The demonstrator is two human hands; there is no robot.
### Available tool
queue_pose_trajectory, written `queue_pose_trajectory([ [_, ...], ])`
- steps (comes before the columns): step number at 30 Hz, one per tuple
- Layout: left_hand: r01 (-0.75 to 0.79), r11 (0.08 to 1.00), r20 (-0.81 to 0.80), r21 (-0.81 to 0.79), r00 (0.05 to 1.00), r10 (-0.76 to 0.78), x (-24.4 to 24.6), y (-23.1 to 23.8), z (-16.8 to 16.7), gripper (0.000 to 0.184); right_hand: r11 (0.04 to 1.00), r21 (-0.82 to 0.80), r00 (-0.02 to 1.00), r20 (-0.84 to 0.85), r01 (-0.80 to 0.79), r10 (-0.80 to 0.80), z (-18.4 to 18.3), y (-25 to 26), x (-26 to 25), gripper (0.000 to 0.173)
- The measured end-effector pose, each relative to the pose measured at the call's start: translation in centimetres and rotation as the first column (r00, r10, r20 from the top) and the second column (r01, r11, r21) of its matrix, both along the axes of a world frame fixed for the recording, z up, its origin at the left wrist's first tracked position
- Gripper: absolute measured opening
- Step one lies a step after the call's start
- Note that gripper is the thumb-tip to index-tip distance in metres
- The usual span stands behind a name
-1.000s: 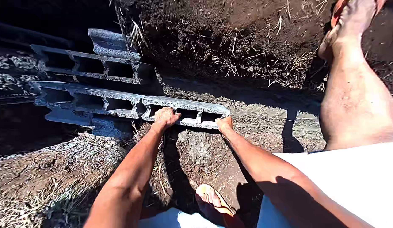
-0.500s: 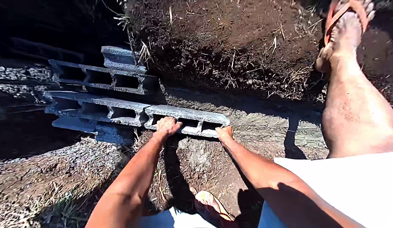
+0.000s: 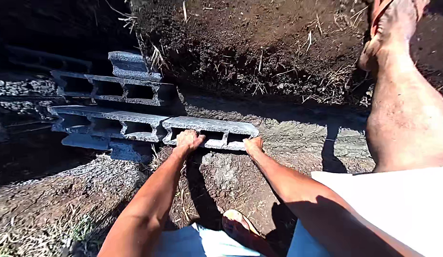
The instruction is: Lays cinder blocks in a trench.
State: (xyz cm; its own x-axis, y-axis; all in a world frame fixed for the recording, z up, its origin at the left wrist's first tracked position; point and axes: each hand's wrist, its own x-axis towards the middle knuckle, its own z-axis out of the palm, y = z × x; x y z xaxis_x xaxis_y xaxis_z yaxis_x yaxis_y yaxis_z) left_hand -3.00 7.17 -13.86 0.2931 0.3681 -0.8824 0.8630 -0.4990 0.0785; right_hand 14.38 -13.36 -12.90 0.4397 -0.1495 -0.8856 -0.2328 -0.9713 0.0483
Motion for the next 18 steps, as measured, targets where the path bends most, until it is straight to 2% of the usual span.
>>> queue_pose_trajectory([
  [3, 0.032, 0.997, -0.039, -0.077, 0.999, -0.035, 0.9, -0.8, 0.9, 0.063, 0.998, -0.059, 1.0, 0.01, -0.02, 0.021, -0.1, -2.0, -0.9, 0.055],
  [9, 0.021, 0.998, -0.027, -0.058, 0.999, -0.022, 0.5, 0.1, 0.8, 0.063, 1.0, 0.023, 1.0, 0.027, 0.012, -0.012, -1.2, -1.4, -1.1, 0.056],
  [14, 0.024, 0.997, -0.034, -0.071, 0.999, -0.027, 0.4, -0.1, 0.7, 0.062, 1.0, -0.008, 1.0, 0.02, 0.018, -0.017, -0.6, -0.8, -1.0, 0.059],
  [18, 0.065, 0.994, -0.011, -0.089, 0.998, -0.066, 0.4, 0.5, 0.4, 0.061, 1.0, -0.009, 1.0, 0.027, 0.004, -0.004, -0.5, -0.9, -1.1, 0.054],
])
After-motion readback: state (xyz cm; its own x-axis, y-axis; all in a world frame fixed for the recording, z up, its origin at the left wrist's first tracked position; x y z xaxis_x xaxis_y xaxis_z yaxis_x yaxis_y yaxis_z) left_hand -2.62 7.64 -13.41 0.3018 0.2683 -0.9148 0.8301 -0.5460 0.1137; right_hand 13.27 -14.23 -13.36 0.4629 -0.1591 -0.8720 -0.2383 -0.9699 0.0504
